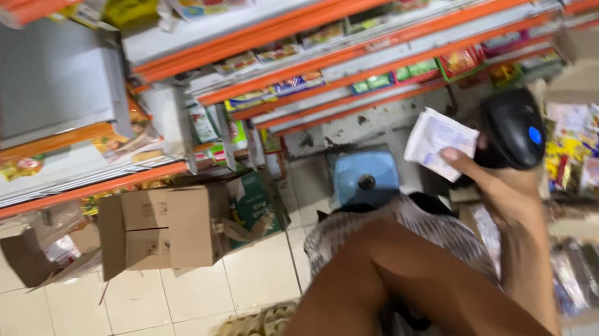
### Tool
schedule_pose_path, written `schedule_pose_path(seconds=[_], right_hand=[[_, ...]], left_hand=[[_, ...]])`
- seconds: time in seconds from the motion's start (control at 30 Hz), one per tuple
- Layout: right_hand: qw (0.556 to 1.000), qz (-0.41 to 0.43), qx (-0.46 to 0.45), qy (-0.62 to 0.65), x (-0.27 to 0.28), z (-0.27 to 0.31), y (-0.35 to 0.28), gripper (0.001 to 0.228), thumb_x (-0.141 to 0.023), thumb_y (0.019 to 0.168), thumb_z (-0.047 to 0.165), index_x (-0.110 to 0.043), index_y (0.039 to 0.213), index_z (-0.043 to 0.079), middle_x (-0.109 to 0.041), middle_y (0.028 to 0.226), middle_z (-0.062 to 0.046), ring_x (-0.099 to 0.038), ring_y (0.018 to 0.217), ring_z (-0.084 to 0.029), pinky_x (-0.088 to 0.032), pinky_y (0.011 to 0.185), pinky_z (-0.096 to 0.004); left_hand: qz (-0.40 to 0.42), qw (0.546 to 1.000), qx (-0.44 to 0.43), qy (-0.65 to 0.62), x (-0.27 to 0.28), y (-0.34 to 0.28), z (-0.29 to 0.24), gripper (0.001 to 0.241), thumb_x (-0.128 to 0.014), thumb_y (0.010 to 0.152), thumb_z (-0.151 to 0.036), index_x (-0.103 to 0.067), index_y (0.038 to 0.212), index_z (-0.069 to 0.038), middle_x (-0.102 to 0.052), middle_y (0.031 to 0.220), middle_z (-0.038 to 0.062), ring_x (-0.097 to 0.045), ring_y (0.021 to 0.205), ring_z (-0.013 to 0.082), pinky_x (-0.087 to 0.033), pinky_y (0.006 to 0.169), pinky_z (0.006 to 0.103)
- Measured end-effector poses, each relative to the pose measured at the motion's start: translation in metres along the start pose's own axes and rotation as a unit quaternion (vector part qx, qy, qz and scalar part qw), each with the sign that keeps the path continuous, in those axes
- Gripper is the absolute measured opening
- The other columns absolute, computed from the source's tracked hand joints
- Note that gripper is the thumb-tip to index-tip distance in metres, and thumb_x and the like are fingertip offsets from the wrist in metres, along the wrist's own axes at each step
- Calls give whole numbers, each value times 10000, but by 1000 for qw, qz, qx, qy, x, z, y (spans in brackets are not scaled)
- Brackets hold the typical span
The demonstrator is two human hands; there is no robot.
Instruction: The person scans small packets and boxes from a cardboard box with a handheld scanner and places them onto shelves in a supermarket aisle.
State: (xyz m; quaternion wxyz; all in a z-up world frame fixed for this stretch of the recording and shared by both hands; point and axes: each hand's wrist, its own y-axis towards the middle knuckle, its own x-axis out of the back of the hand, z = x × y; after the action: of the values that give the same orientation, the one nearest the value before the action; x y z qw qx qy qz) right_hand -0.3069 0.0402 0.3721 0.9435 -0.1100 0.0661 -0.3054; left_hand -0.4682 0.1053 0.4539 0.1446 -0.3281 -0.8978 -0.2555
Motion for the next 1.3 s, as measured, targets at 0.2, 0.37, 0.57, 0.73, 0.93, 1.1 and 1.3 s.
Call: schedule_pose_path(seconds=[0.2, 0.37, 0.57, 0.73, 0.93, 1.1, 1.3], right_hand=[[1000, 15, 23, 13, 25, 6, 11, 396, -871, 803, 23, -520, 967, 106, -500, 940, 51, -514, 858, -86, -470, 750, -274], [1000, 9, 25, -15, 46, 6, 21, 415, -874, 779, 18, -533, 994, 118, -512, 952, 41, -509, 876, -92, -467, 768, -281], [997, 0, 47, 56, 63, 17, 48, 447, -877, 776, -1, -538, 1038, 125, -570, 1006, 25, -600, 964, -119, -529, 854, -313], [973, -13, -51, 224, 89, 45, 63, 508, -812, 915, 53, -602, 1372, -17, -650, 1198, -86, -611, 1042, -206, -456, 846, -356], [968, 60, 44, 238, 56, 67, 83, 572, -809, 818, -33, -558, 1321, 70, -648, 1214, -43, -623, 1191, -200, -510, 1060, -373], [977, 49, 39, 205, 38, 61, 80, 501, -809, 806, -77, -566, 1212, 87, -555, 1070, 34, -585, 1103, -146, -517, 1008, -342], [974, 90, 61, 197, 46, 51, 73, 349, -776, 856, -70, -504, 1002, 94, -568, 1004, -31, -611, 965, -161, -525, 900, -331]], left_hand=[[-11, 1000, 16, 25, 20, 14, -1, 533, -735, 944, -266, -517, 1382, -55, -581, 1299, 150, -562, 1235, 317, -409, 1108, 448], [-43, 998, 27, 27, 24, 23, -9, 552, -739, 949, -297, -507, 1384, -48, -578, 1293, 155, -569, 1221, 324, -412, 1105, 445], [-92, 995, -22, 23, 6, 74, -24, 578, -744, 954, -334, -496, 1385, -41, -575, 1287, 161, -578, 1205, 332, -416, 1101, 443], [-118, 992, -44, -1, -40, 105, -41, 601, -748, 958, -365, -487, 1387, -34, -573, 1281, 166, -585, 1192, 339, -419, 1099, 441], [28, 997, 42, 61, -4, 136, -7, 300, -634, 1068, -367, -633, 1150, -78, -681, 1021, 61, -652, 984, 279, -436, 967, 446], [48, 988, 147, -29, 8, 125, 29, 282, -555, 1096, -333, -657, 1065, -72, -631, 858, 45, -601, 807, 207, -460, 870, 413], [-51, 986, 147, 55, 27, 85, 85, 217, -579, 1052, -311, -686, 1136, -142, -659, 907, -38, -593, 856, 130, -444, 757, 364]])
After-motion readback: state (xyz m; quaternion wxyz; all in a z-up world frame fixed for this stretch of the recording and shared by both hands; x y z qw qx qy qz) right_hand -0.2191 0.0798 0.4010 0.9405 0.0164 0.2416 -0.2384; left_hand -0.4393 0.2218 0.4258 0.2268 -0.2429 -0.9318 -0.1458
